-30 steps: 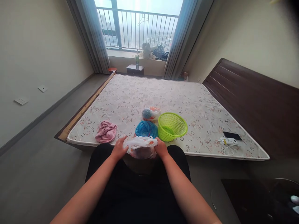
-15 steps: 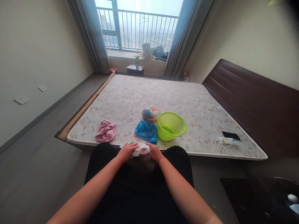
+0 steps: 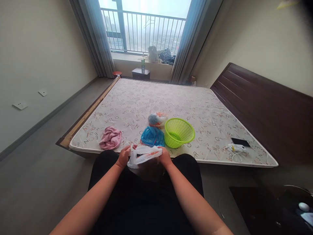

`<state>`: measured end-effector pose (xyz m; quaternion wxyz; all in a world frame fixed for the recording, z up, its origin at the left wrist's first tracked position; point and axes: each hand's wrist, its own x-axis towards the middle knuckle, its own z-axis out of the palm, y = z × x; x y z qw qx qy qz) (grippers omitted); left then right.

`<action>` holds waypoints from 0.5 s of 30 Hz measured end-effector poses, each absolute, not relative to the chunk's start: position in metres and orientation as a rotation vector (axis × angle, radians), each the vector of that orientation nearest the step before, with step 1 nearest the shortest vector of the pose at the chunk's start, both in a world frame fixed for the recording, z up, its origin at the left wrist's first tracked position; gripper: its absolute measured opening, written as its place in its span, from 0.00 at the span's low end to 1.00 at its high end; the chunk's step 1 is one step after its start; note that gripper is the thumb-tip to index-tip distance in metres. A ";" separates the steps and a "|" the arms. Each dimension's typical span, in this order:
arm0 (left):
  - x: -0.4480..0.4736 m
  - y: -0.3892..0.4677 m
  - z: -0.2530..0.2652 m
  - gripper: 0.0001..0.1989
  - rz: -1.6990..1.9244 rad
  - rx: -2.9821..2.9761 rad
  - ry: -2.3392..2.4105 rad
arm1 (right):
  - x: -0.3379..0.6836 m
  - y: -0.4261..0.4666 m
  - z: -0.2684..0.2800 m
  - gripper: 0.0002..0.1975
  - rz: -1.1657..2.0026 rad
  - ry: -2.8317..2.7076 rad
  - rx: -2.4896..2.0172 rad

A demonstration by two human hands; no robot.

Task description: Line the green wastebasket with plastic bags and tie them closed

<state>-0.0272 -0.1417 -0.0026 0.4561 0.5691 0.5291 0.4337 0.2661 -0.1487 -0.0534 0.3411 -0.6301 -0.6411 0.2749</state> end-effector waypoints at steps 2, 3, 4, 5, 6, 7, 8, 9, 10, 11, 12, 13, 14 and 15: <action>-0.021 -0.151 -0.003 0.33 0.863 1.539 1.106 | 0.266 -0.148 -0.056 0.17 0.702 -1.642 -1.641; -0.018 -0.154 -0.005 0.35 0.765 1.580 1.053 | 0.267 -0.148 -0.057 0.17 0.699 -1.632 -1.642; -0.015 -0.155 -0.008 0.36 0.678 1.609 1.048 | 0.267 -0.147 -0.058 0.17 0.698 -1.624 -1.642; -0.012 -0.155 -0.011 0.36 0.606 1.629 1.086 | 0.268 -0.146 -0.059 0.16 0.701 -1.620 -1.638; -0.010 -0.154 -0.016 0.35 0.545 1.636 1.161 | 0.268 -0.145 -0.059 0.16 0.709 -1.620 -1.630; -0.008 -0.152 -0.020 0.33 0.491 1.630 1.251 | 0.267 -0.145 -0.059 0.15 0.721 -1.625 -1.615; -0.007 -0.149 -0.024 0.30 0.445 1.612 1.334 | 0.266 -0.145 -0.058 0.14 0.736 -1.636 -1.595; -0.006 -0.147 -0.028 0.27 0.401 1.598 1.395 | 0.264 -0.145 -0.058 0.14 0.754 -1.651 -1.569; -0.005 -0.145 -0.031 0.26 0.360 1.603 1.430 | 0.263 -0.146 -0.057 0.14 0.774 -1.669 -1.538; -0.004 -0.144 -0.033 0.27 0.322 1.620 1.445 | 0.261 -0.148 -0.056 0.14 0.793 -1.689 -1.507; -0.003 -0.144 -0.034 0.27 0.285 1.645 1.451 | 0.260 -0.149 -0.055 0.14 0.813 -1.709 -1.471; -0.002 -0.146 -0.035 0.28 0.258 1.674 1.443 | 0.258 -0.151 -0.054 0.15 0.832 -1.723 -1.427; -0.001 -0.148 -0.035 0.28 0.255 1.706 1.421 | 0.257 -0.154 -0.053 0.15 0.847 -1.731 -1.375; 0.001 -0.150 -0.034 0.28 0.269 1.739 1.378 | 0.255 -0.156 -0.052 0.17 0.860 -1.731 -1.318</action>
